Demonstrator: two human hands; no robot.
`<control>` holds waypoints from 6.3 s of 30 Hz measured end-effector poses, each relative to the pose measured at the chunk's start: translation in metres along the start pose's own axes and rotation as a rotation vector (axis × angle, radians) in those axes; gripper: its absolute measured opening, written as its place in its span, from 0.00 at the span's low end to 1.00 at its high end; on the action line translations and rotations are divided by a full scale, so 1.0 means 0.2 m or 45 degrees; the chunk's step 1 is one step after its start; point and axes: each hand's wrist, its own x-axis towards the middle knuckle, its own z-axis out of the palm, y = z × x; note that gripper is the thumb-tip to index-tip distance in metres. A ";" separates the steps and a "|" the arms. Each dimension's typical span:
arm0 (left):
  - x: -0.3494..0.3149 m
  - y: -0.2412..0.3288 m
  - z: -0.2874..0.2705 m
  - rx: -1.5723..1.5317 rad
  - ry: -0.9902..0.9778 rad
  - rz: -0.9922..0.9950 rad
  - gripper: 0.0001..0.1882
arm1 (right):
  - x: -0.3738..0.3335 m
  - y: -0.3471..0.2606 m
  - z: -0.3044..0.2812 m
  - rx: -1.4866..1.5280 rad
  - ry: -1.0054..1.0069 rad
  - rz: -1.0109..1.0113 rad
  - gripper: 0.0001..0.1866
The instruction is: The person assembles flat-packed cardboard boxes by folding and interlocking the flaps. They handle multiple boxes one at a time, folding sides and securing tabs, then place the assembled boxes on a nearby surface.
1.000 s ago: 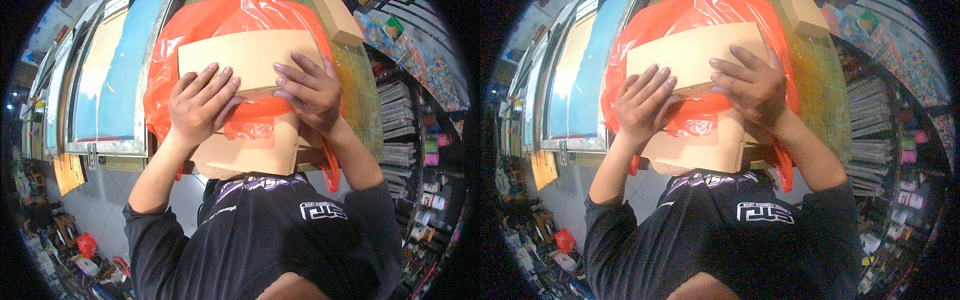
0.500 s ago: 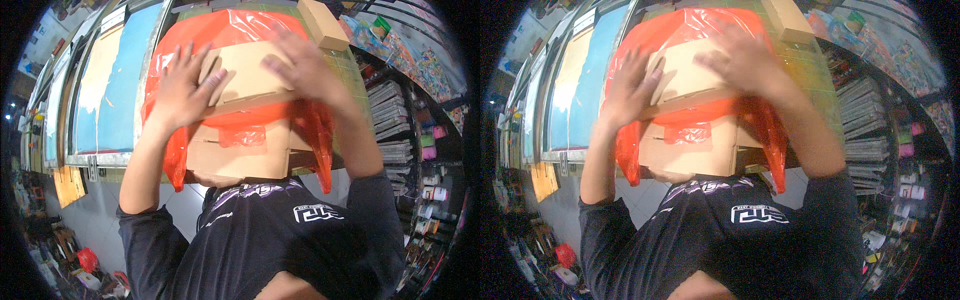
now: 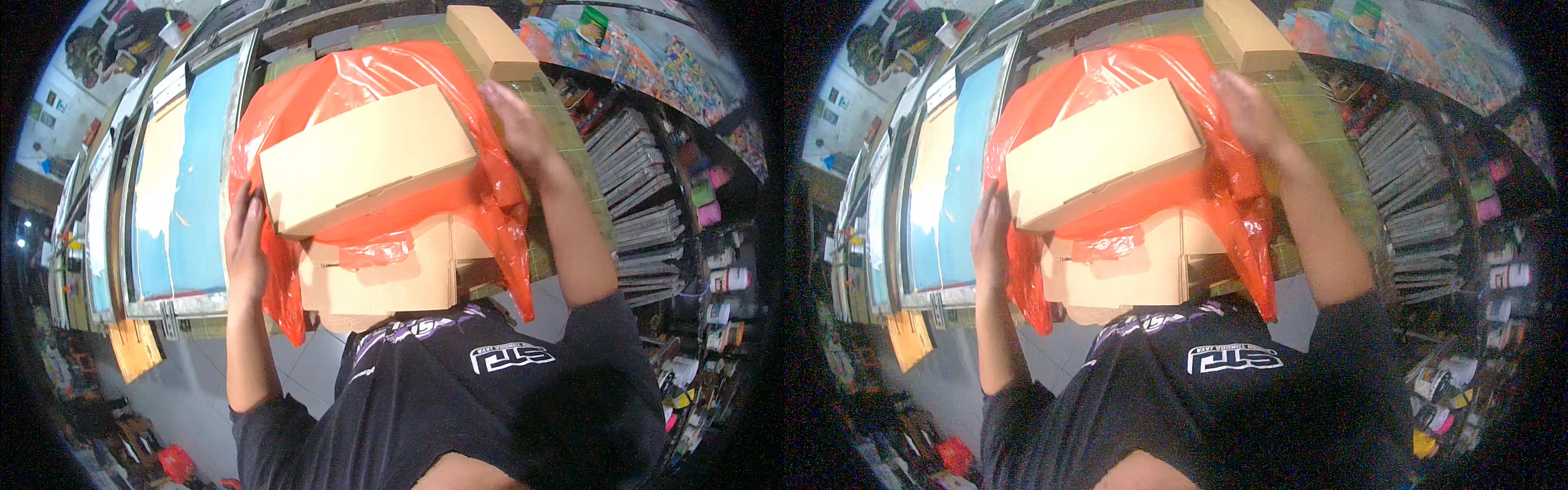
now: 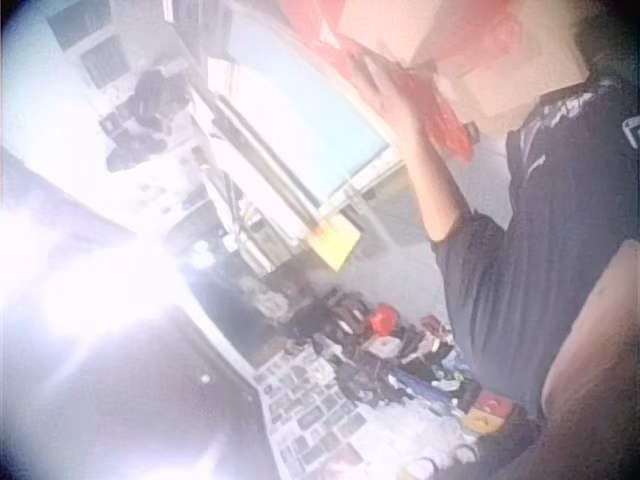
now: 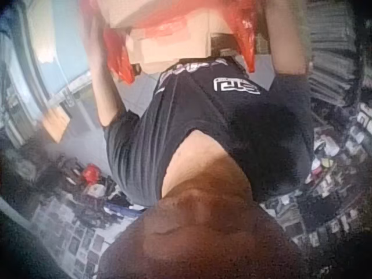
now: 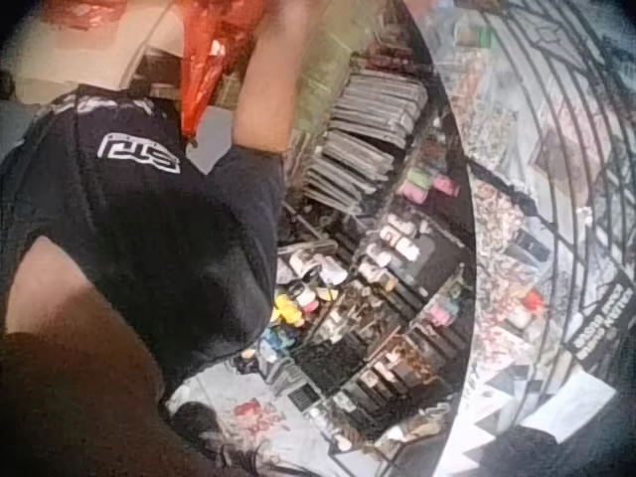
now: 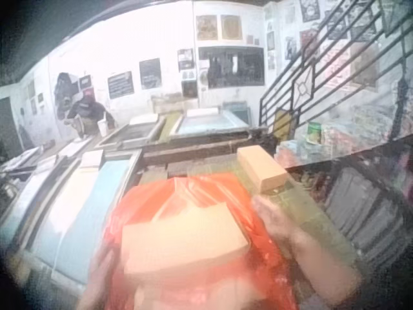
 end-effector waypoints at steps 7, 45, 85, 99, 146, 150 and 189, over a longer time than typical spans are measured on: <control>-0.05 0.05 0.15 0.039 -0.080 0.070 0.32 | -0.19 -0.09 0.16 -0.360 -0.257 -0.088 0.42; 0.28 -0.03 -0.02 -0.523 -0.170 0.019 0.22 | -0.18 -0.36 0.18 0.084 -0.057 -0.990 0.52; 0.00 0.08 0.01 -0.115 -0.155 0.065 0.29 | 0.69 0.56 -0.58 -1.001 0.412 -0.448 0.36; -0.37 -0.10 0.24 1.134 -0.725 0.804 0.49 | -0.23 -0.07 -0.05 -0.773 0.316 -0.883 0.33; -0.62 0.17 0.40 1.085 -0.219 0.743 0.13 | -0.76 0.62 -0.41 -0.162 0.581 -0.060 0.13; -0.90 0.01 0.59 1.278 0.014 1.221 0.19 | -0.74 0.67 -0.42 -0.188 0.587 -0.092 0.13; -0.75 -0.47 0.10 0.377 0.752 0.063 0.21 | -0.72 0.74 -0.38 -0.451 0.502 -0.263 0.10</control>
